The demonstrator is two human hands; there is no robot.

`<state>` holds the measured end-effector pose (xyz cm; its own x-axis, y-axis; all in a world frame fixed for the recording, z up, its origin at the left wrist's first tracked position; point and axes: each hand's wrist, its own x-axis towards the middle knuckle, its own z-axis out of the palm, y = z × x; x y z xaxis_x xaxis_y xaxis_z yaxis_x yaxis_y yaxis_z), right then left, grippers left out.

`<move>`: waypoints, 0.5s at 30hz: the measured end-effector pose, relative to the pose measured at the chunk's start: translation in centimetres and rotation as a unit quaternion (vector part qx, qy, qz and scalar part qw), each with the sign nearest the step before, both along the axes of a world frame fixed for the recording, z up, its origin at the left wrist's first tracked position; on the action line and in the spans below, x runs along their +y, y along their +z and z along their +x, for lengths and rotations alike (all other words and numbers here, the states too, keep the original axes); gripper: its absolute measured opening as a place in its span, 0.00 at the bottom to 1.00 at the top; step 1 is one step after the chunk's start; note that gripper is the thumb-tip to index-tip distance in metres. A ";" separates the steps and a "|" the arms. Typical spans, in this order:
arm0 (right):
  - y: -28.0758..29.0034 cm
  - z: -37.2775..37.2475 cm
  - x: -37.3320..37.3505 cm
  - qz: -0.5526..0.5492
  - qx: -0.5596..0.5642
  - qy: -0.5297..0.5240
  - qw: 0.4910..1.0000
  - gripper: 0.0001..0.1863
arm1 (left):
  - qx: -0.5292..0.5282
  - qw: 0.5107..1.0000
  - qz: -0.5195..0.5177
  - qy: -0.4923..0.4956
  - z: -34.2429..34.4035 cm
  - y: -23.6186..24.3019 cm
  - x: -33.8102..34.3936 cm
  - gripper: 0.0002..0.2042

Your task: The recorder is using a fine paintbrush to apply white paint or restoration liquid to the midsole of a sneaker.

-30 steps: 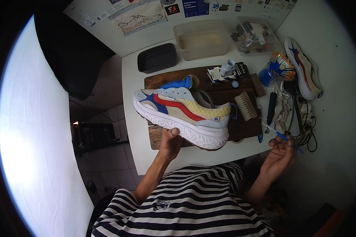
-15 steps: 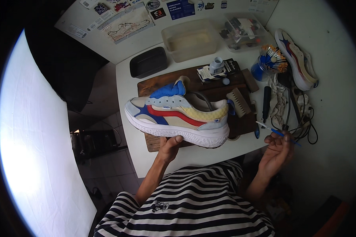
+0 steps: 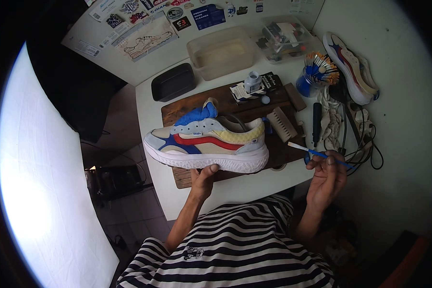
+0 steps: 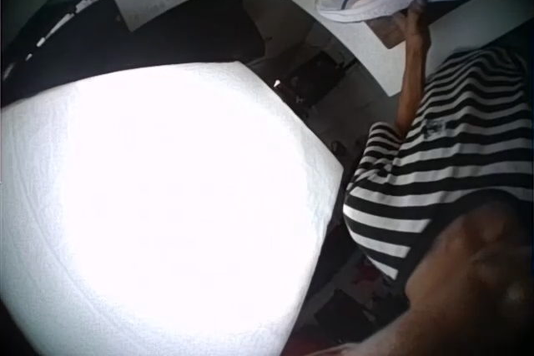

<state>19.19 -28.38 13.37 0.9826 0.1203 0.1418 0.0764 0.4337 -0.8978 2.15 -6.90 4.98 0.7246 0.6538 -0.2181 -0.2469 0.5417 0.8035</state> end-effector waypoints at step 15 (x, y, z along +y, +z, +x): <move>-0.6 0.8 -0.3 0.017 0.018 0.005 1.000 0.11 | 0.205 0.935 0.267 -0.115 -2.0 1.3 1.2 0.20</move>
